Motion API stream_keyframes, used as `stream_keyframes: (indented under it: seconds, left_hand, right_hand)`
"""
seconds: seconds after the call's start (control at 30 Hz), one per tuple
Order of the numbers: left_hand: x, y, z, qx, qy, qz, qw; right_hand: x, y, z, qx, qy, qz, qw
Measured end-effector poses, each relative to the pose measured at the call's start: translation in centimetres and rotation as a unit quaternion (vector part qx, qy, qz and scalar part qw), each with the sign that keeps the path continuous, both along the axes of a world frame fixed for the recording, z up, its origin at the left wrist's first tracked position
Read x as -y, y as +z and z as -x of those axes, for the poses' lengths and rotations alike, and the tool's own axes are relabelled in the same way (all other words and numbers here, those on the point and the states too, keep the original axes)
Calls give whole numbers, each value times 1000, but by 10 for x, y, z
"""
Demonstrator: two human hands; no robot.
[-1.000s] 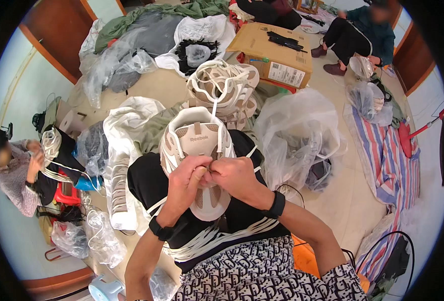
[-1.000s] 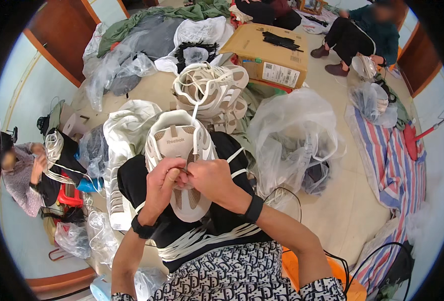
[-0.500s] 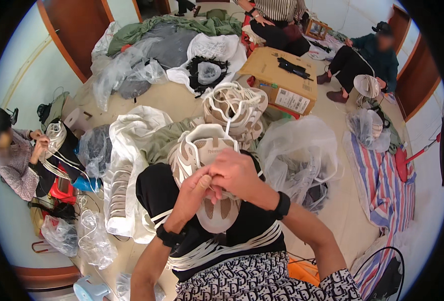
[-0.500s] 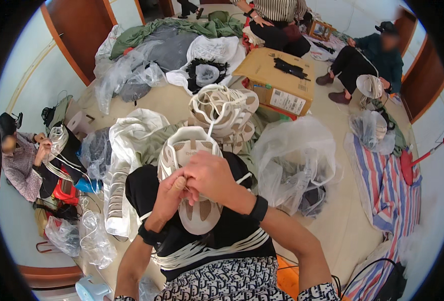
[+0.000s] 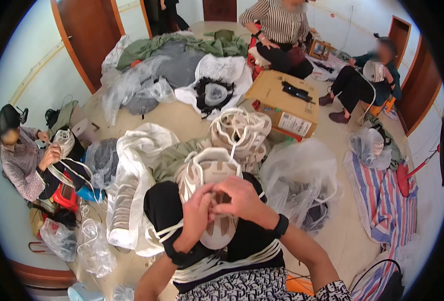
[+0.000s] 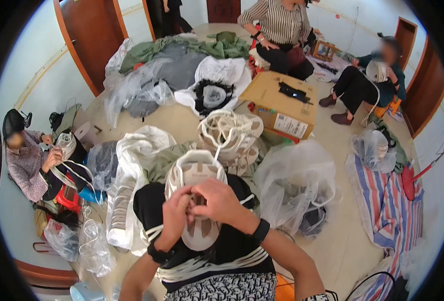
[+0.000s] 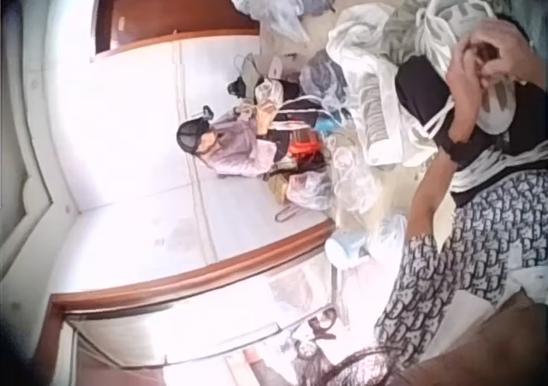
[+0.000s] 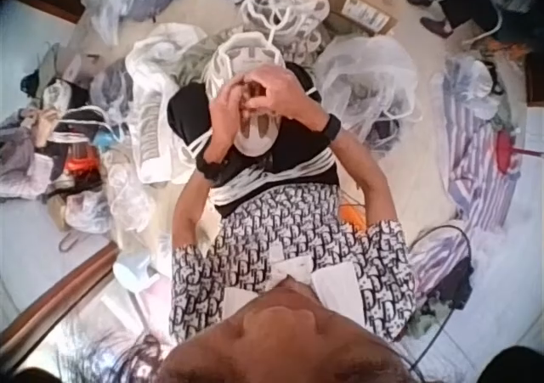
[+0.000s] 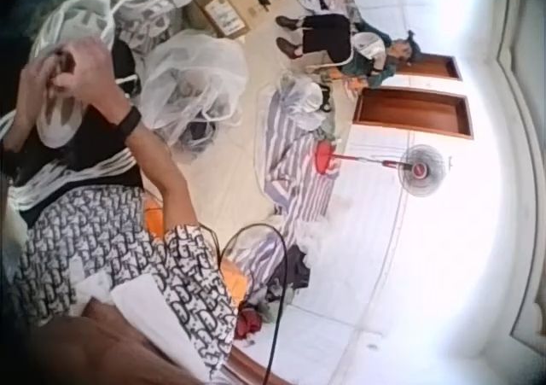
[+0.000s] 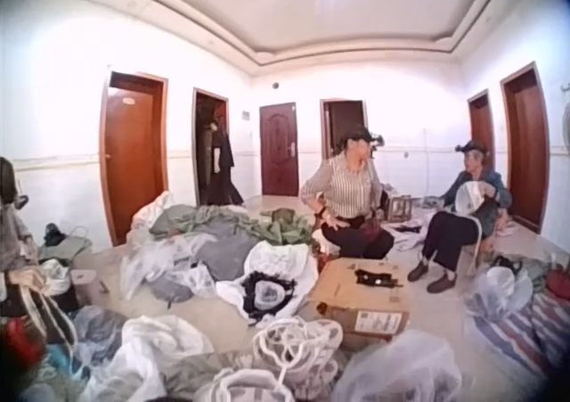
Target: Lacing white athletic shoes and organizing them in a stack.
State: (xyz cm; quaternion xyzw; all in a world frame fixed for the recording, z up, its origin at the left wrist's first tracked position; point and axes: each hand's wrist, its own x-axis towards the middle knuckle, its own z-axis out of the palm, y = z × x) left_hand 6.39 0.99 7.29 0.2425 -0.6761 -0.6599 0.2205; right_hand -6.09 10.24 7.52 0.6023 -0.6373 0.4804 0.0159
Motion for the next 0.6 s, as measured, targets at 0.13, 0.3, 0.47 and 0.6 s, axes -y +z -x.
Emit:
stream_keyframes:
  seconds: [0.13,0.3,0.47,0.6]
  left_hand:
    - [7,72,-4,-92,52,75,992]
    - [9,142,11,-66,-80,193,976]
    - [18,134,23,-68,-151,22,986]
    - [22,138,26,-56,-141,97,984]
  right_hand:
    - [0,-13,7,-34,18,-33,999]
    - [1,8,6,319,133,-135,929]
    - [7,12,-12,421,221,15,880]
    - [9,2,-17,641,232,-3,732]
